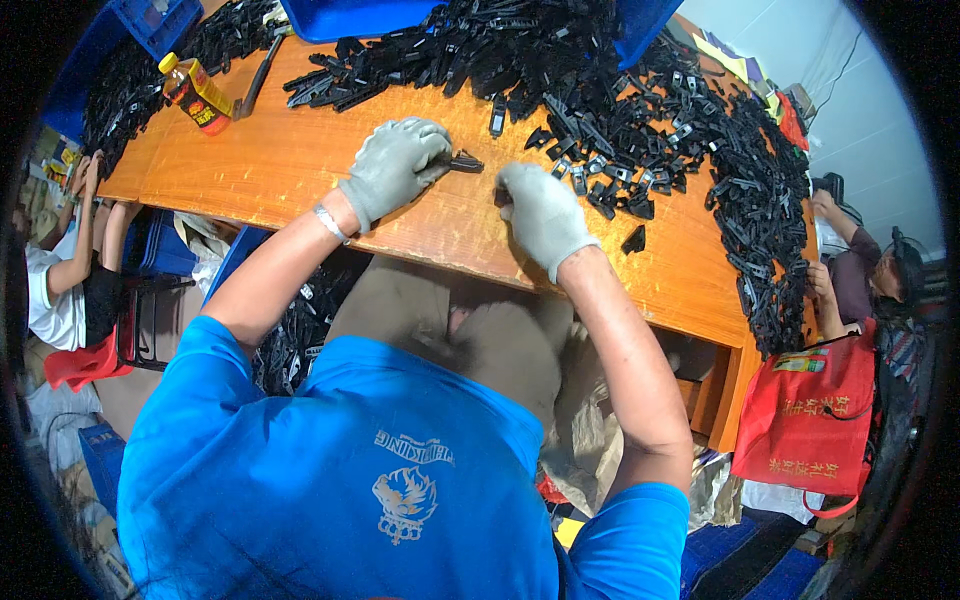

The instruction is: The person wearing gloves repeatedly picks up plastic components from piles on a workbench, snaps them together by hand to assemble parts, and places the assembled items onto the table.

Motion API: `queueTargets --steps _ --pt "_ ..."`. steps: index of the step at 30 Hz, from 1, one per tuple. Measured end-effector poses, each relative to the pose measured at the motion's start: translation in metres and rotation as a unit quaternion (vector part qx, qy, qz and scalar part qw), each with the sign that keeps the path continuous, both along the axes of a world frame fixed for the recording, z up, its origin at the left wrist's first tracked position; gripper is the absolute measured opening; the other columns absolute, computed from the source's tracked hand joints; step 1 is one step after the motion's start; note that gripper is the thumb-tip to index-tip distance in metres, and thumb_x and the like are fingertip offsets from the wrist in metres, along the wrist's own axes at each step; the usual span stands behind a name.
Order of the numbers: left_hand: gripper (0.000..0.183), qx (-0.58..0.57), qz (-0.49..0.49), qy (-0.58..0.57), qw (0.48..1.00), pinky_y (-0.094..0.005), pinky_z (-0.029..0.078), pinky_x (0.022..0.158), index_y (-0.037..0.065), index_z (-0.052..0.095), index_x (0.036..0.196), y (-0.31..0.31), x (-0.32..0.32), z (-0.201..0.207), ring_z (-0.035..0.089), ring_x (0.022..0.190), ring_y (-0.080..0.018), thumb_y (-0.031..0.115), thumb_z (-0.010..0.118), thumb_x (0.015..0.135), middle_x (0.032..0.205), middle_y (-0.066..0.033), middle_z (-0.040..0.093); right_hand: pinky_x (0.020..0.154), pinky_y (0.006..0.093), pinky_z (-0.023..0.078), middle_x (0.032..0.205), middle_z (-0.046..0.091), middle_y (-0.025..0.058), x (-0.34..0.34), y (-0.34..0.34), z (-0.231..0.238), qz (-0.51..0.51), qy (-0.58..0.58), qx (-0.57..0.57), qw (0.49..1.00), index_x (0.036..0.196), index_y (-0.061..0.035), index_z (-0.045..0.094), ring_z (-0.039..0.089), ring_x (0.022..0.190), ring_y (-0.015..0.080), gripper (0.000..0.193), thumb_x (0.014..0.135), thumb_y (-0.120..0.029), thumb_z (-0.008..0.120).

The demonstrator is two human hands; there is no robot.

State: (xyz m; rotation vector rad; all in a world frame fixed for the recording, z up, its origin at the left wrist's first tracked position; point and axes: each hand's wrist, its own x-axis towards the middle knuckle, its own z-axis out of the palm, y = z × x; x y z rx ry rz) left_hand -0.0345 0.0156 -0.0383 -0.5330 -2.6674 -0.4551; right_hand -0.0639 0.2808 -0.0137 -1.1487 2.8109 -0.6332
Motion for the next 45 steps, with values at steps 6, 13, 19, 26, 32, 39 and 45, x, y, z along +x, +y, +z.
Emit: queueTargets --steps 6,13,19,26,32,39,45 --pt "0.016 0.088 -0.026 0.011 0.996 -0.0451 0.054 0.095 0.012 0.076 0.102 -0.011 0.023 -0.001 0.066 0.112 -0.0312 0.022 0.079 0.090 0.111 -0.0057 0.073 0.086 0.0467 0.058 0.103 0.075 0.0163 0.004 -0.019 0.007 -0.049 0.003 -0.043 0.998 0.105 -0.0082 0.077 0.073 0.099 0.0372 0.023 0.086 -0.018 0.083" --pt "0.019 0.041 0.041 -0.025 0.998 -0.0461 0.053 0.091 0.014 0.079 0.105 -0.008 0.017 -0.006 0.064 0.107 -0.0325 0.027 0.079 0.091 0.108 -0.0071 0.071 0.083 0.0429 0.058 0.097 0.073 0.0096 -0.014 -0.044 -0.025 -0.056 0.071 -0.168 0.982 0.100 -0.0126 0.083 0.071 0.095 0.0311 0.019 0.084 -0.023 0.086" --pt "0.018 0.060 0.049 -0.061 0.995 -0.0465 0.052 0.091 0.013 0.079 0.104 -0.010 0.014 -0.003 0.063 0.105 -0.0327 0.027 0.078 0.092 0.106 -0.0070 0.070 0.078 0.0419 0.057 0.092 0.070 0.0079 -0.024 -0.040 -0.029 -0.026 0.046 -0.175 0.983 0.096 -0.0125 0.083 0.070 0.089 0.0295 0.022 0.078 -0.022 0.089" --pt "0.018 0.079 0.001 -0.018 0.997 -0.0462 0.052 0.091 0.010 0.076 0.101 -0.008 0.005 -0.011 0.064 0.100 -0.0354 0.024 0.079 0.092 0.103 -0.0100 0.069 0.076 0.0453 0.057 0.093 0.068 0.0065 -0.026 -0.064 -0.026 0.002 0.110 -0.104 0.989 0.093 -0.0170 0.082 0.072 0.090 0.0288 0.017 0.087 -0.032 0.081" --pt "0.020 0.046 0.000 -0.037 0.998 -0.0479 0.053 0.089 0.008 0.072 0.102 -0.025 0.027 -0.004 0.066 0.101 -0.0368 0.021 0.081 0.090 0.101 -0.0139 0.068 0.083 0.0444 0.058 0.100 0.072 0.0066 -0.015 -0.060 -0.027 0.059 0.070 -0.093 0.991 0.098 -0.0181 0.082 0.073 0.098 0.0295 0.019 0.090 -0.035 0.080" --pt "0.031 0.044 0.005 -0.339 0.940 -0.0439 0.054 0.100 0.006 0.072 0.121 -0.140 0.105 0.079 0.068 0.108 -0.0363 0.009 0.073 0.090 0.111 -0.0152 0.072 0.085 0.0449 0.060 0.108 0.074 0.0096 -0.046 0.019 -0.006 -0.058 0.151 -0.087 0.983 0.106 -0.0156 0.082 0.075 0.097 0.0318 0.016 0.094 -0.022 0.074" --pt "0.037 -0.012 -0.016 -0.116 0.993 -0.0459 0.053 0.108 0.011 0.069 0.135 -0.049 0.018 0.060 0.067 0.122 -0.0378 0.017 0.070 0.099 0.130 -0.0169 0.072 0.083 0.0485 0.061 0.118 0.071 0.0186 -0.075 0.010 -0.004 -0.062 0.195 0.054 0.977 0.113 -0.0176 0.079 0.076 0.096 0.0397 0.024 0.097 -0.012 0.061"
